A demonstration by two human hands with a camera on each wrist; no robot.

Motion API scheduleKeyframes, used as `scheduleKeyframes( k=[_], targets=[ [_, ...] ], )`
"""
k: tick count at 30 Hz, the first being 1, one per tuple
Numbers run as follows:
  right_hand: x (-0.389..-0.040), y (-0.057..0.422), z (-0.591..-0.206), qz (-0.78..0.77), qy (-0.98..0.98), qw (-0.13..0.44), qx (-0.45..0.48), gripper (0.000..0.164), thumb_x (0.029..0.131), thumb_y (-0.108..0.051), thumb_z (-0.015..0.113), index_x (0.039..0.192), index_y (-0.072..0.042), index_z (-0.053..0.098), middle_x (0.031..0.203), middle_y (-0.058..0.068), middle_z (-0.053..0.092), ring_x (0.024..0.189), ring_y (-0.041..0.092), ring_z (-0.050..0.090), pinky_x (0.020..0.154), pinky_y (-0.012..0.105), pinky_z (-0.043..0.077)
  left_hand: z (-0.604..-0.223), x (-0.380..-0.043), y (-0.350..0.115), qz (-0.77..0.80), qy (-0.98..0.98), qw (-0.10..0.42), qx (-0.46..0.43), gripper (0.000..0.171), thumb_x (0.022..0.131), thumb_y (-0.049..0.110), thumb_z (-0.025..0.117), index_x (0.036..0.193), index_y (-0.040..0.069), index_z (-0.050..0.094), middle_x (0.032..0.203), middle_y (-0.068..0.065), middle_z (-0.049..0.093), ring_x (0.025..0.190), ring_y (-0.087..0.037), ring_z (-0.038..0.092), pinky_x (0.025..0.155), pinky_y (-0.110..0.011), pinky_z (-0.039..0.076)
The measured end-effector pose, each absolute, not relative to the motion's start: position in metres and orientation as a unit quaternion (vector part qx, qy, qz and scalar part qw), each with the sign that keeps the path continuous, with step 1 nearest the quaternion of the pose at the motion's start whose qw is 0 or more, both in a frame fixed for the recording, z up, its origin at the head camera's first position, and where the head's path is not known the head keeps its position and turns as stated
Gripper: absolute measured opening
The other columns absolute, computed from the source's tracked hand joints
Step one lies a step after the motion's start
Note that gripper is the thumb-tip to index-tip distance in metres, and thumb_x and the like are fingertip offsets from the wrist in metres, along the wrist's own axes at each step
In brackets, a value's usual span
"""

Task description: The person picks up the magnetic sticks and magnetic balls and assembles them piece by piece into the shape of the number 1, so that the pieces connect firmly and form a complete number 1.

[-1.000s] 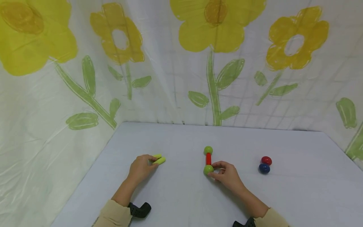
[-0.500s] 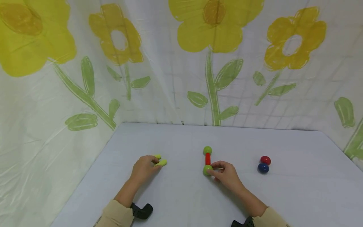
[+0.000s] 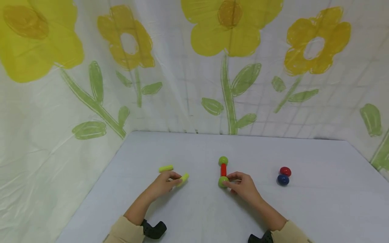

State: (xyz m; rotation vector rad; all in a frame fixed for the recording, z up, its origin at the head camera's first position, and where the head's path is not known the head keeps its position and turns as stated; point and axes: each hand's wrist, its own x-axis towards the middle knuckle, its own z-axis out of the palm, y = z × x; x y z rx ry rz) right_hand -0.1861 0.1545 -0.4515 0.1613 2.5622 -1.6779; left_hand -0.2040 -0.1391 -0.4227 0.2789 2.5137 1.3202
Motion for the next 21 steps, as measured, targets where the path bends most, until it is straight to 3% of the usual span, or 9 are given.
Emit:
scheduleKeyframes(
  k=[4, 10, 16, 21],
  targets=[
    [-0.186, 0.156, -0.451, -0.549, 0.833, 0.038, 0.049, 0.032, 0.077, -0.016, 0.076, 0.101, 0.001, 0.064, 0.094, 0.008, 0.065, 0.055, 0.012, 0.054, 0.053, 0.025, 0.046, -0.421, -0.204, -0.139, 0.497, 0.835, 0.205, 0.119, 0.035, 0.093, 0.021, 0.056, 0.115, -0.006, 0.058, 0.086, -0.004, 0.057, 0.056, -0.01, 0.039, 0.051, -0.021, 0.033],
    [-0.187, 0.157, -0.449, -0.551, 0.832, 0.045, 0.051, 0.033, 0.077, -0.017, 0.076, 0.101, 0.001, 0.064, 0.094, 0.007, 0.065, 0.055, 0.013, 0.055, 0.054, 0.025, 0.047, -0.421, -0.205, -0.137, 0.565, 0.766, 0.276, 0.133, 0.045, 0.094, 0.023, 0.055, 0.122, -0.012, 0.051, 0.06, 0.006, 0.043, 0.052, -0.006, 0.033, 0.05, -0.019, 0.029],
    [-0.188, 0.157, -0.448, -0.554, 0.83, 0.053, 0.045, 0.033, 0.077, -0.017, 0.076, 0.101, 0.001, 0.064, 0.09, 0.006, 0.066, 0.056, 0.013, 0.055, 0.055, 0.026, 0.047, -0.424, -0.204, -0.126, 0.62, 0.711, 0.316, 0.105, 0.049, 0.091, 0.021, 0.059, 0.125, -0.013, 0.048, 0.063, 0.007, 0.044, 0.054, -0.005, 0.033, 0.051, -0.019, 0.029],
    [-0.189, 0.157, -0.447, -0.556, 0.828, 0.058, 0.041, 0.034, 0.077, -0.018, 0.076, 0.102, 0.001, 0.063, 0.091, 0.006, 0.066, 0.057, 0.013, 0.057, 0.056, 0.026, 0.048, -0.426, -0.203, -0.113, 0.634, 0.697, 0.321, 0.095, 0.045, 0.088, 0.018, 0.061, 0.12, -0.012, 0.052, 0.072, 0.006, 0.051, 0.054, -0.005, 0.031, 0.051, -0.019, 0.028]
  ],
)
